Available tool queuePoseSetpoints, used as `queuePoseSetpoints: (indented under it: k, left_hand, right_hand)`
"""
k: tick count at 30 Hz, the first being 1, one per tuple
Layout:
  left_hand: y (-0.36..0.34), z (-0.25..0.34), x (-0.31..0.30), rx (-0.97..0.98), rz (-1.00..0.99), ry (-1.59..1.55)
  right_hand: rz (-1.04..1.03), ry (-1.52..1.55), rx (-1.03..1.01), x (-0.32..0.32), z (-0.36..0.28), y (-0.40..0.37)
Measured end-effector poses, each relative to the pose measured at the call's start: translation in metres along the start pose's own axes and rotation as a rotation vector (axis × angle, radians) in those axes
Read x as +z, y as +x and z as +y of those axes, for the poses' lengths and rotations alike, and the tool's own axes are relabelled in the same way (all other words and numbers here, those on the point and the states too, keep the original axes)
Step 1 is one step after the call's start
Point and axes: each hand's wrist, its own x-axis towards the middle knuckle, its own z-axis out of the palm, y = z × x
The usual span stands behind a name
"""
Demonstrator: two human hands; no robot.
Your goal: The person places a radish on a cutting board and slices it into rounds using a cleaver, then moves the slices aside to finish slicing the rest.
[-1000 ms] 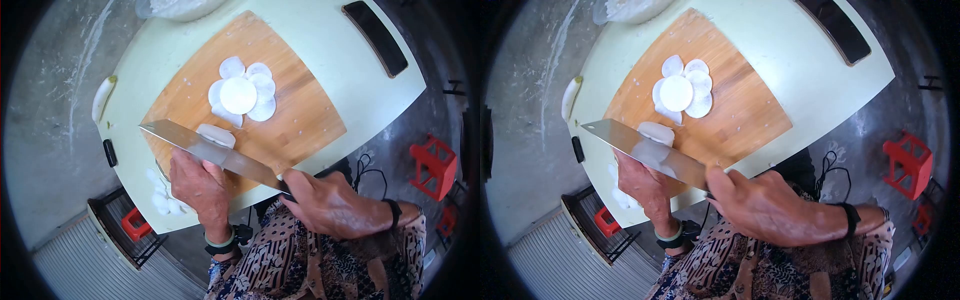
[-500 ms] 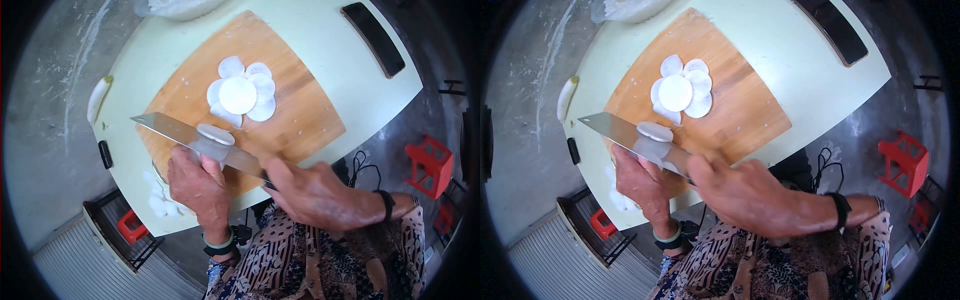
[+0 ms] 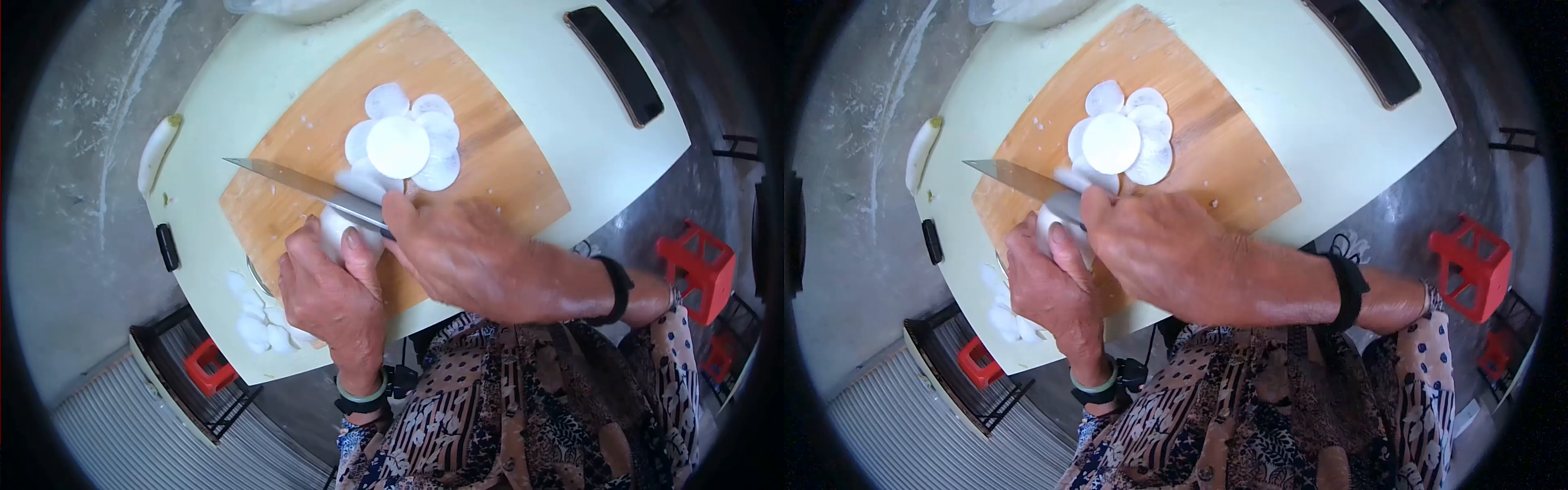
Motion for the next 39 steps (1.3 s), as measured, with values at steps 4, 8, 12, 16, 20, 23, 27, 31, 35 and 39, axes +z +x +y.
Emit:
queuePoseSetpoints:
  k: [4,8,12,16,20,23,27,31,35,39]
  left_hand:
    - [0.002,-0.002,0.002,0.017,0.022,0.024]
    - [0.0,-0.004,-0.001,-0.01,-0.035,-0.001]
    - [0.003,-0.008,-0.004,0.006,-0.089,-0.07]
    - [0.005,-0.008,-0.005,0.007,-0.089,-0.07]
    - [0.002,-0.009,-0.003,-0.045,-0.114,-0.067]
    - [0.0,-0.008,-0.002,-0.026,-0.062,-0.073]
    - [-0.002,-0.012,0.0,-0.016,-0.056,-0.071]
    - [-0.003,-0.015,0.002,0.021,-0.021,-0.089]
    - [-0.003,-0.012,0.002,0.032,-0.017,-0.073]
    - [-0.004,-0.006,0.002,-0.001,-0.02,-0.028]
  right_hand:
    - [0.024,0.047,0.065,-0.008,0.002,-0.012]
    - [-0.158,0.055,0.296,-0.023,-0.011,-0.026]
    - [0.019,-0.043,0.248,-0.029,-0.012,-0.045]
    - [0.057,0.034,0.231,-0.031,-0.034,-0.073]
    - [-0.003,0.081,0.265,-0.027,-0.052,-0.091]
    - [0.006,0.045,0.182,-0.023,-0.045,-0.098]
    - [-0.061,0.121,0.273,-0.027,-0.049,-0.1]
    - [-0.067,0.073,0.261,-0.021,-0.048,-0.099]
    - [-0.029,0.018,0.165,-0.013,-0.04,-0.079]
    - [0.088,0.003,0.01,-0.001,-0.027,-0.041]
